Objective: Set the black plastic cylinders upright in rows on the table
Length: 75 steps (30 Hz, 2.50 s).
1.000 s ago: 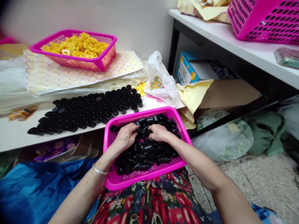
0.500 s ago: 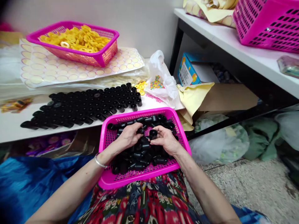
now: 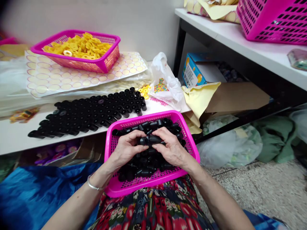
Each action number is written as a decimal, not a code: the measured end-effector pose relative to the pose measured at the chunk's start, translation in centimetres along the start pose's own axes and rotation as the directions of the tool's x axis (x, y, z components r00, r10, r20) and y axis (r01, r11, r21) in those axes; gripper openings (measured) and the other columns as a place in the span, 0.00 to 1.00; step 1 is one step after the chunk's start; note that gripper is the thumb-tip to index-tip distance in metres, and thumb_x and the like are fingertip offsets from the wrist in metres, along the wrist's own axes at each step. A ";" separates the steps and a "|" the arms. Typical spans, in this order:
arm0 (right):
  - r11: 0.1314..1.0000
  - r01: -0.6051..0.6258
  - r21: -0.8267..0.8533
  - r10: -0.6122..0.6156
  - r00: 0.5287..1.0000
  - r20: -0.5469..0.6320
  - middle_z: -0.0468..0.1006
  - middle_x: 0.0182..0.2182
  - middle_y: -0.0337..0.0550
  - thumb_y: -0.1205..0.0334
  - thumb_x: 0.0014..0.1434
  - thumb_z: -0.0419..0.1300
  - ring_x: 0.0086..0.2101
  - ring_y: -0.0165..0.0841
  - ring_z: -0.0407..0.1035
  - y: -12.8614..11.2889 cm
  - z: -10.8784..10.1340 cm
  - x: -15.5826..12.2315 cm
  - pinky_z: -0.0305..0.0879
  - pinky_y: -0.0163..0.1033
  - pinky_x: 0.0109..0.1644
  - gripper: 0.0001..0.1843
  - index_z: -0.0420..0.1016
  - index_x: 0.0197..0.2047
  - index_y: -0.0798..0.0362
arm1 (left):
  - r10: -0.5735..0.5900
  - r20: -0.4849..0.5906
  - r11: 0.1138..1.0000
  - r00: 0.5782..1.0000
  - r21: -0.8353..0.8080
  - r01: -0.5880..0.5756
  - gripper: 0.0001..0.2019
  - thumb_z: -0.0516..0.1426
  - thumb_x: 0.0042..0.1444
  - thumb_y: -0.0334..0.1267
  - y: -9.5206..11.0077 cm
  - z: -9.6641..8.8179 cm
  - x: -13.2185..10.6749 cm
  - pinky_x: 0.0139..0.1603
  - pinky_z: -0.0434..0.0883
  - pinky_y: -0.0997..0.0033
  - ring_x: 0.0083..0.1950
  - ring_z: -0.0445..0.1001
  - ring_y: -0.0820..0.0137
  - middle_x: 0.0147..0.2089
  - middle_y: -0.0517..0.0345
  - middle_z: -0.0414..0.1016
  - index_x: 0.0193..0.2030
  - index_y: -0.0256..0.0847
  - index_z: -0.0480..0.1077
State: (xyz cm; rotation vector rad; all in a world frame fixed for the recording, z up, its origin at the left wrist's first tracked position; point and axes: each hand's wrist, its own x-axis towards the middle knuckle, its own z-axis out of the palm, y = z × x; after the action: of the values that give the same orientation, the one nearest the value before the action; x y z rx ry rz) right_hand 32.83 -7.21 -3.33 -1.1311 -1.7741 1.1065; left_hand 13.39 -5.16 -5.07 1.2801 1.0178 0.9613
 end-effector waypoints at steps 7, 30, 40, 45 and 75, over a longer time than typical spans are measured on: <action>0.996 0.061 -0.059 -0.057 0.997 0.060 0.68 0.44 0.43 0.74 0.58 0.55 0.45 0.33 0.66 0.4 0.1 0.0 0.64 0.40 0.49 0.21 0.69 0.53 0.48 | 0.166 0.084 0.945 0.982 0.271 -0.183 0.11 0.65 0.44 0.29 -0.1 -0.6 0.1 0.40 0.68 0.70 0.38 0.72 0.70 0.36 0.56 0.74 0.38 0.38 0.77; 0.998 -0.049 0.049 0.052 0.996 -0.072 0.68 0.40 0.42 0.70 0.57 0.57 0.42 0.33 0.66 0.0 1.9 1.3 0.65 0.39 0.45 0.13 0.72 0.45 0.50 | 0.009 -0.095 1.000 0.995 0.031 -0.006 0.17 0.68 0.41 0.39 0.3 -0.1 1.0 0.36 0.72 0.71 0.35 0.74 0.69 0.35 0.55 0.76 0.40 0.39 0.79; 0.991 0.050 -0.123 -0.064 0.991 -0.116 0.73 0.36 0.43 0.72 0.51 0.57 0.40 0.37 0.64 1.2 2.1 4.2 0.64 0.44 0.45 0.14 0.75 0.41 0.50 | 0.590 0.057 0.457 0.805 0.799 -0.392 0.23 0.56 0.57 0.45 -0.9 1.6 0.7 0.50 0.72 0.50 0.51 0.73 0.52 0.52 0.34 0.73 0.54 0.31 0.70; 0.982 0.009 -0.187 -0.042 0.983 -0.177 0.72 0.37 0.42 0.67 0.52 0.58 0.39 0.35 0.66 2.9 1.6 7.9 0.64 0.42 0.45 0.12 0.72 0.42 0.52 | 0.518 0.000 0.478 0.855 0.829 -0.290 0.24 0.55 0.58 0.46 -0.4 -0.4 1.4 0.54 0.70 0.52 0.57 0.69 0.54 0.58 0.37 0.68 0.57 0.34 0.66; 0.586 0.290 -0.756 -0.184 0.957 0.224 0.71 0.42 0.53 0.67 0.55 0.53 0.43 0.44 0.59 2.0 6.7 16.0 0.56 0.45 0.43 0.13 0.71 0.45 0.56 | 0.167 -0.431 0.177 0.887 0.898 0.403 0.11 0.53 0.58 0.42 -1.4 -7.5 -0.1 0.40 0.66 0.63 0.43 0.69 0.58 0.40 0.48 0.70 0.43 0.37 0.67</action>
State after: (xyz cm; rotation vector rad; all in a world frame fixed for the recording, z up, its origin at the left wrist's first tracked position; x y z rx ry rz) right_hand 22.04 6.35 -5.34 -1.2490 -2.5345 0.1715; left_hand 6.16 -3.21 -6.58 2.0116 2.3556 0.3126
